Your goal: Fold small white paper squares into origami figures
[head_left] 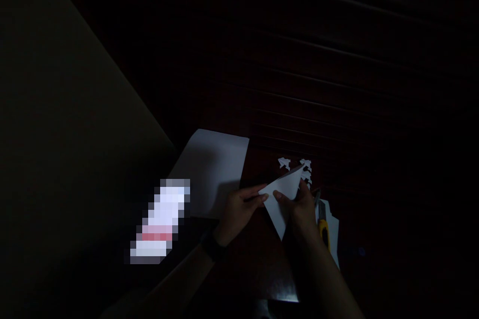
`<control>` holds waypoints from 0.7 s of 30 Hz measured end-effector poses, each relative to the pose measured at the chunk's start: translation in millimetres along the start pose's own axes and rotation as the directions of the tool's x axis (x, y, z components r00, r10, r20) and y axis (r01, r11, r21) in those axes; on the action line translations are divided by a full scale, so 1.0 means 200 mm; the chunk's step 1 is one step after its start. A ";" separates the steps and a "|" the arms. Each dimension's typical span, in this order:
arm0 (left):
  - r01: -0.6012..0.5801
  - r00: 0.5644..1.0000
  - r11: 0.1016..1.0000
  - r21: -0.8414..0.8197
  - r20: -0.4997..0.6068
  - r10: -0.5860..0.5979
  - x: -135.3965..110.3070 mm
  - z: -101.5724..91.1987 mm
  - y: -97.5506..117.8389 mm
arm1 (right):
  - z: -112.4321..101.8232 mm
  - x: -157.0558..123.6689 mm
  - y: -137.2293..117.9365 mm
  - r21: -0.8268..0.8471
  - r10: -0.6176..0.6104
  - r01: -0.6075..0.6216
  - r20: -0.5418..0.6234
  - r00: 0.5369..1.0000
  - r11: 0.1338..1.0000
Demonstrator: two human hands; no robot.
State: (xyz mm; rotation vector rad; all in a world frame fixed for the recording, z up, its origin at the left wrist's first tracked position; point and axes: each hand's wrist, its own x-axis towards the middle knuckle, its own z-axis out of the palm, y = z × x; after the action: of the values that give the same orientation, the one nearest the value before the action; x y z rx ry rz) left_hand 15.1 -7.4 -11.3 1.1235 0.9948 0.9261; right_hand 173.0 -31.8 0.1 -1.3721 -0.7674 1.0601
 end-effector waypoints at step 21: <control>-0.013 1.000 1.000 -0.026 -0.002 0.013 0.00 0.00 0.02 | 0.00 0.00 -0.03 -0.035 0.005 -0.005 0.018 1.000 0.999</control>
State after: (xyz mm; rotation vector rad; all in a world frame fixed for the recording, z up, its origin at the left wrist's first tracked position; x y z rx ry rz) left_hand 15.0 -7.0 -8.3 1.1093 0.9749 0.9481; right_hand 174.1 -31.2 5.5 -1.3965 -0.8001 1.0688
